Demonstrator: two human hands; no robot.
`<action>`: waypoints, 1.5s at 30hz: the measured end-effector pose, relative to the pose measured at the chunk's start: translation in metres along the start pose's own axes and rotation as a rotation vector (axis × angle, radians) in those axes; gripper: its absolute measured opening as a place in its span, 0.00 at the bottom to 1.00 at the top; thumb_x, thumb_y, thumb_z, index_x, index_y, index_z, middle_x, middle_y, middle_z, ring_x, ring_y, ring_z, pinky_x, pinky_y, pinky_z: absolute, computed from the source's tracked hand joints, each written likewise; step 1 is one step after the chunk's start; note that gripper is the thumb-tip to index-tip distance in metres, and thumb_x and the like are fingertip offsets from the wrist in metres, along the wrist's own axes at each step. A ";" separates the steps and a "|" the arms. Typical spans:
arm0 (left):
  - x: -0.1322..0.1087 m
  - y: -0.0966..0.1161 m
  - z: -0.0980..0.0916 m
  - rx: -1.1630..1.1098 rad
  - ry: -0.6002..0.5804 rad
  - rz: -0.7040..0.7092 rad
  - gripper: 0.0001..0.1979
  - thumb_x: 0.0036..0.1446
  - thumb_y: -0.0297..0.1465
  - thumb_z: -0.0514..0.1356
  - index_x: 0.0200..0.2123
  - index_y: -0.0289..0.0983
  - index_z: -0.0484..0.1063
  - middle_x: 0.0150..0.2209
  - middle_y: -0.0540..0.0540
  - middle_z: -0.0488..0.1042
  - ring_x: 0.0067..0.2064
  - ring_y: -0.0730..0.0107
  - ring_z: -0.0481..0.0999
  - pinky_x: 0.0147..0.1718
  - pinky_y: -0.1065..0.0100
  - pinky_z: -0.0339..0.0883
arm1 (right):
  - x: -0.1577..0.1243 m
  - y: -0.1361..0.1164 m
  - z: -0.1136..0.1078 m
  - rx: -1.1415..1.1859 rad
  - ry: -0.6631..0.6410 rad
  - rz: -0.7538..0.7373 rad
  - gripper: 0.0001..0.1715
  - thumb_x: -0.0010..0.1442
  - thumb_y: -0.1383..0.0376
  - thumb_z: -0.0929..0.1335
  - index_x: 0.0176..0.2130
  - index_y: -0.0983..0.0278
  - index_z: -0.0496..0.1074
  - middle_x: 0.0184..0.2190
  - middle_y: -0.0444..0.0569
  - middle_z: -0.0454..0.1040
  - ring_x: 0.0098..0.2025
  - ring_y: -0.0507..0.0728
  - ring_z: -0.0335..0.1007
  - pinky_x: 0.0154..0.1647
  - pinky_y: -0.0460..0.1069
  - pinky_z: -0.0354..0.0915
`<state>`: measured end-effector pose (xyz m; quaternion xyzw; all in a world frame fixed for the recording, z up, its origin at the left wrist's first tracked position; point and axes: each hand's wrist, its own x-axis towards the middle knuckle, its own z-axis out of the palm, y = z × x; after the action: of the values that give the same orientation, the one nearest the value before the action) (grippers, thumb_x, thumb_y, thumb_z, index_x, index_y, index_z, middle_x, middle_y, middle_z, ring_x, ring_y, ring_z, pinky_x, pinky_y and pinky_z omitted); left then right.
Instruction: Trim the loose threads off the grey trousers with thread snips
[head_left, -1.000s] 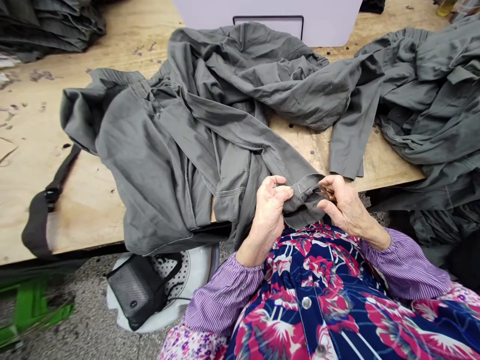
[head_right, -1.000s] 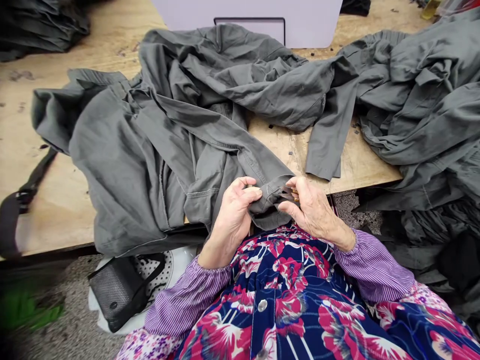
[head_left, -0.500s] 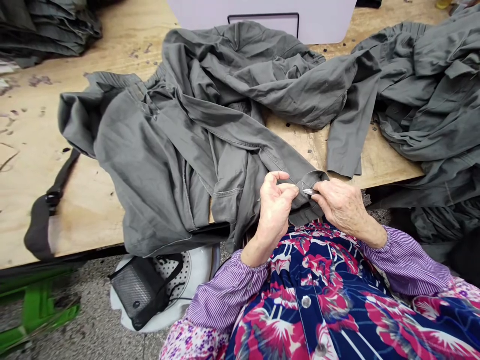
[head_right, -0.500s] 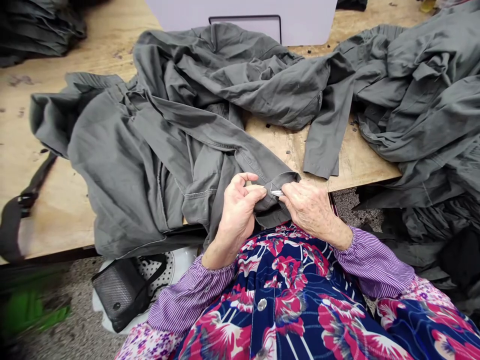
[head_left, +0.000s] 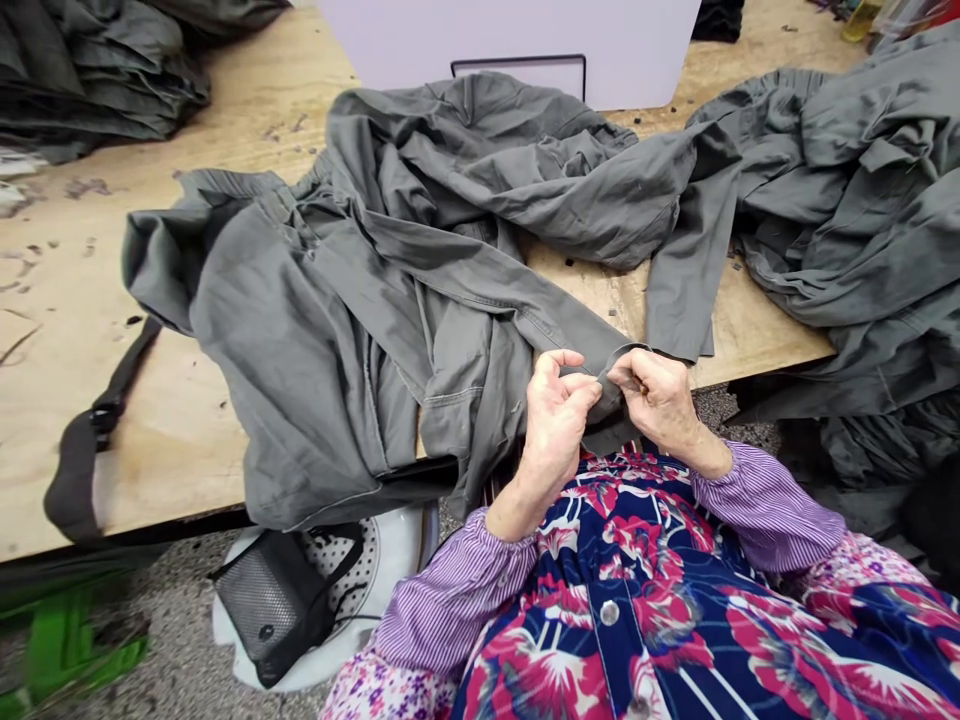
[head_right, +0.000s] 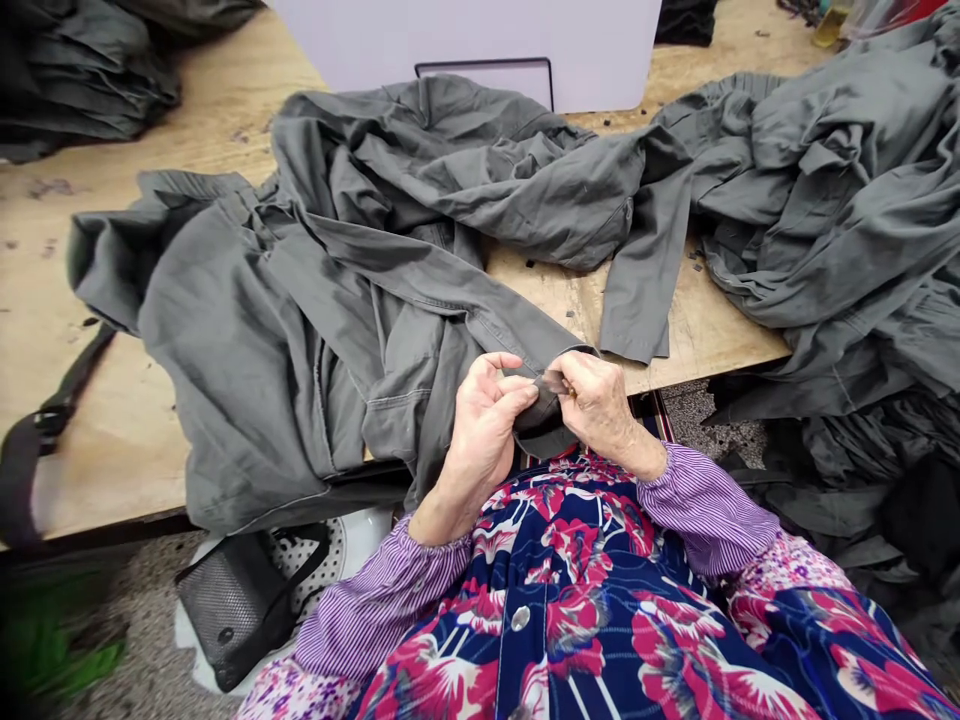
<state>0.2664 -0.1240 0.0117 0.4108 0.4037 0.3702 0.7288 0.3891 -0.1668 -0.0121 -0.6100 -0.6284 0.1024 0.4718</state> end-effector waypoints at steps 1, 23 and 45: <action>0.002 0.000 -0.001 -0.015 0.010 -0.005 0.17 0.42 0.23 0.59 0.37 0.37 0.59 0.20 0.57 0.69 0.20 0.82 0.64 0.23 0.78 0.55 | 0.000 0.000 -0.003 0.059 0.015 0.050 0.11 0.58 0.69 0.62 0.24 0.64 0.61 0.20 0.42 0.60 0.22 0.48 0.55 0.25 0.45 0.52; 0.018 -0.006 -0.004 -0.281 0.065 -0.077 0.18 0.37 0.22 0.66 0.34 0.34 0.65 0.26 0.53 0.72 0.28 0.80 0.71 0.30 0.77 0.66 | -0.018 0.030 0.013 0.137 0.097 0.389 0.23 0.56 0.56 0.67 0.47 0.62 0.59 0.31 0.45 0.71 0.30 0.53 0.68 0.30 0.47 0.64; 0.000 -0.004 0.003 -0.401 -0.013 -0.144 0.06 0.41 0.28 0.67 0.22 0.33 0.73 0.24 0.52 0.73 0.27 0.79 0.71 0.31 0.74 0.67 | -0.006 -0.011 -0.026 -0.351 0.216 -0.134 0.09 0.57 0.65 0.67 0.27 0.63 0.64 0.19 0.42 0.67 0.21 0.48 0.61 0.24 0.44 0.56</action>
<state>0.2693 -0.1266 0.0093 0.2301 0.3457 0.3876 0.8230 0.3990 -0.1865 0.0067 -0.6471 -0.6214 -0.1063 0.4288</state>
